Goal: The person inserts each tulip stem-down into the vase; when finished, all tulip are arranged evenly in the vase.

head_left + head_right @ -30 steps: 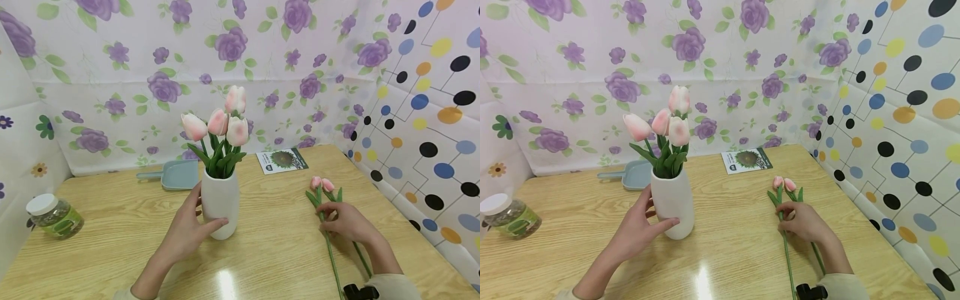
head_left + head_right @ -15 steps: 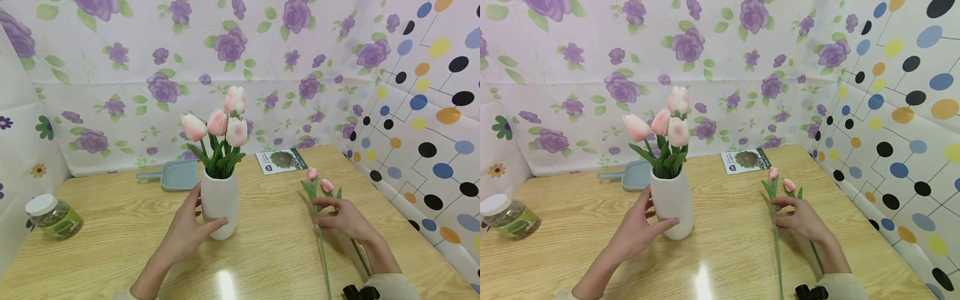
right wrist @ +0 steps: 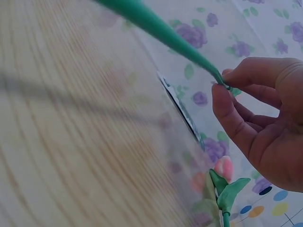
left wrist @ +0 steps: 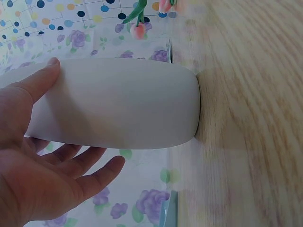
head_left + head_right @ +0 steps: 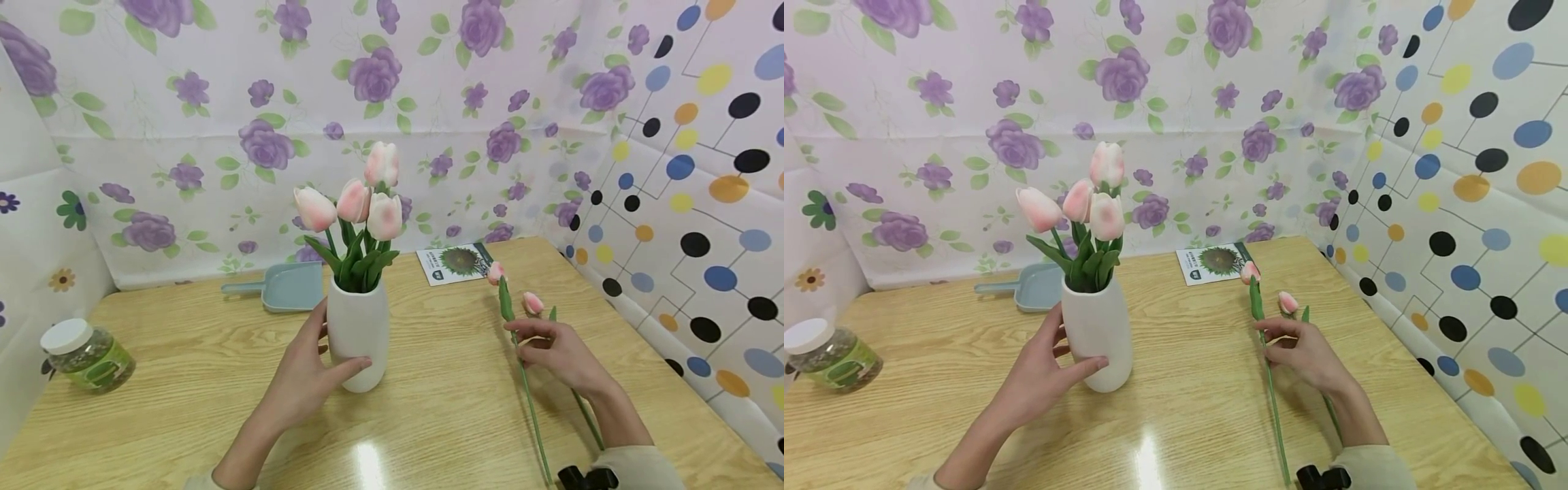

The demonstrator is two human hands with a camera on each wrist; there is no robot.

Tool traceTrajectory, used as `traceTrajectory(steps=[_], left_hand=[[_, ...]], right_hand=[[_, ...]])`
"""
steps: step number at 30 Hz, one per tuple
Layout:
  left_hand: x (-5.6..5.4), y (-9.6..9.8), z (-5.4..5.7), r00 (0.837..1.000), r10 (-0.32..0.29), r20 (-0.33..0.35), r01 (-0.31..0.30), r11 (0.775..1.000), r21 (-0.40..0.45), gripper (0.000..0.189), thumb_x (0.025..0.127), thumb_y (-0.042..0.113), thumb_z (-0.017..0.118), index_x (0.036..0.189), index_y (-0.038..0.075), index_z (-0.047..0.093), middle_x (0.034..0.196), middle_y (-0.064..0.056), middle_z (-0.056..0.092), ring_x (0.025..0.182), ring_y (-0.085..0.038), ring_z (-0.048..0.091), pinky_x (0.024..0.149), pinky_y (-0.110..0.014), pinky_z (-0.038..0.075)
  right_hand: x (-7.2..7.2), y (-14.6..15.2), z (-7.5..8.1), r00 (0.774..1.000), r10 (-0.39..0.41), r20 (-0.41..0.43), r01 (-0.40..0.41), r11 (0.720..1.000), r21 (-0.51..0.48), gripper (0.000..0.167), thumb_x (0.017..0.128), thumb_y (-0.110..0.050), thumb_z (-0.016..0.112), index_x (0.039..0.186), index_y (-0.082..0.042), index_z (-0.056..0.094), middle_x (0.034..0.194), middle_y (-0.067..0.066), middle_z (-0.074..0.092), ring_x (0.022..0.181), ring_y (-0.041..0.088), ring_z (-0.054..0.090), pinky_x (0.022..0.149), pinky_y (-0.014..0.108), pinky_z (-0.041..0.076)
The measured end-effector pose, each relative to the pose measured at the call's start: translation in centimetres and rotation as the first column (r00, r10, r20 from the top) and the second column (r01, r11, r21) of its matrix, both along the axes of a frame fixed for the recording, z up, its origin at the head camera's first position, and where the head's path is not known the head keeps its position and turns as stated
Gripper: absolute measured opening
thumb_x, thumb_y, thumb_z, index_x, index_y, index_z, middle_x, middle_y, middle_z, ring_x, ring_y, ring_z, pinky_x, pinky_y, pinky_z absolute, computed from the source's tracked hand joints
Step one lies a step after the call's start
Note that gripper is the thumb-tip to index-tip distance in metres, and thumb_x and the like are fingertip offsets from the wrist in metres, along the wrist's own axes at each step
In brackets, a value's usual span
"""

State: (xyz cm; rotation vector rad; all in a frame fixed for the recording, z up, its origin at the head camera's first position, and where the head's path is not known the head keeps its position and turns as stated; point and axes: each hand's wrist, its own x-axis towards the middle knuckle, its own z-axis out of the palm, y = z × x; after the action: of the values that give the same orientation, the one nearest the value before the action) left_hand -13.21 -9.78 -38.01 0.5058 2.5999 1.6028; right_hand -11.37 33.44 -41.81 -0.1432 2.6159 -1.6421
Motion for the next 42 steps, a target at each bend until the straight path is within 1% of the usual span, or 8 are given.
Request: traceTrajectory(steps=[4,9,19,24,28,33,36,42], left_hand=[[0.0,0.0,0.0,1.0,-0.003,-0.001,0.003,1.0,0.001,0.102,0.086,0.037,0.089,0.166,0.026,0.027,0.158,-0.003,0.047,0.141,-0.032,0.053,0.112,-0.059,0.048],[0.0,0.0,-0.1,1.0,-0.005,0.003,0.005,1.0,0.006,0.102,0.086,0.037,0.089,0.166,0.027,0.027,0.158,-0.002,0.047,0.142,-0.032,0.052,0.113,-0.059,0.048],[0.0,-0.1,0.0,1.0,-0.004,0.01,0.003,1.0,0.013,0.103,0.087,0.038,0.089,0.167,0.026,0.026,0.159,-0.003,0.046,0.142,-0.033,0.052,0.113,-0.06,0.047],[-0.1,-0.1,-0.1,1.0,-0.002,0.011,0.002,1.0,0.014,0.104,0.086,0.037,0.09,0.167,0.026,0.026,0.159,-0.003,0.046,0.142,-0.033,0.052,0.113,-0.06,0.048],[0.0,0.0,-0.1,1.0,-0.002,0.01,0.002,1.0,0.011,0.104,0.086,0.036,0.09,0.167,0.025,0.026,0.159,-0.003,0.046,0.142,-0.032,0.052,0.113,-0.059,0.048],[0.0,0.0,0.0,1.0,0.001,0.016,-0.001,1.0,0.011,0.105,0.086,0.036,0.09,0.167,0.026,0.025,0.159,-0.003,0.046,0.142,-0.032,0.051,0.114,-0.059,0.047],[0.0,0.0,0.0,1.0,0.0,0.02,-0.001,1.0,0.01,0.105,0.086,0.037,0.089,0.167,0.025,0.024,0.16,-0.003,0.045,0.143,-0.033,0.051,0.114,-0.058,0.047],[0.0,0.0,0.0,1.0,0.002,0.013,-0.002,1.0,0.009,0.104,0.086,0.038,0.089,0.167,0.025,0.025,0.159,-0.003,0.046,0.143,-0.033,0.051,0.113,-0.057,0.048]], right_hand=[[0.0,-0.2,0.1,1.0,-0.014,-0.011,0.014,1.0,-0.004,0.039,0.1,-0.007,0.07,0.137,0.005,0.066,0.14,0.031,0.062,0.092,0.013,0.072,0.077,0.032,0.064],[0.0,-0.4,0.0,1.0,-0.017,-0.009,0.017,0.999,-0.042,0.038,0.101,-0.008,0.069,0.136,0.005,0.067,0.139,0.032,0.062,0.094,0.018,0.074,0.079,0.033,0.064],[0.0,-1.0,0.0,0.999,-0.029,-0.029,0.028,0.999,-0.046,0.028,0.105,-0.009,0.063,0.127,0.006,0.073,0.115,0.018,0.073,0.093,0.02,0.072,0.082,0.034,0.064],[0.0,-1.2,0.1,0.995,-0.091,0.031,0.093,0.994,-0.055,0.035,0.108,-0.018,0.06,0.135,0.003,0.069,0.126,0.021,0.068,0.098,0.02,0.069,0.088,0.032,0.061],[-0.1,-1.3,0.1,0.982,-0.167,0.085,0.177,0.976,-0.13,0.037,0.109,-0.023,0.059,0.138,-0.001,0.068,0.138,0.009,0.066,0.113,0.005,0.065,0.092,0.024,0.058],[-0.2,-1.2,0.4,0.972,-0.196,0.129,0.228,0.921,-0.318,0.034,0.107,-0.016,0.063,0.136,0.0,0.069,0.132,-0.007,0.068,0.118,-0.001,0.063,0.096,0.02,0.057],[-0.2,-1.3,0.6,0.975,-0.172,0.138,0.212,0.901,-0.377,0.035,0.103,-0.011,0.068,0.137,-0.003,0.069,0.146,0.002,0.059,0.12,-0.003,0.06,0.097,0.018,0.056],[0.1,-1.7,0.6,0.983,-0.133,0.128,0.174,0.898,-0.405,0.047,0.097,-0.002,0.072,0.143,-0.006,0.065,0.177,0.016,0.01,0.107,0.001,0.064,0.09,0.02,0.06]])
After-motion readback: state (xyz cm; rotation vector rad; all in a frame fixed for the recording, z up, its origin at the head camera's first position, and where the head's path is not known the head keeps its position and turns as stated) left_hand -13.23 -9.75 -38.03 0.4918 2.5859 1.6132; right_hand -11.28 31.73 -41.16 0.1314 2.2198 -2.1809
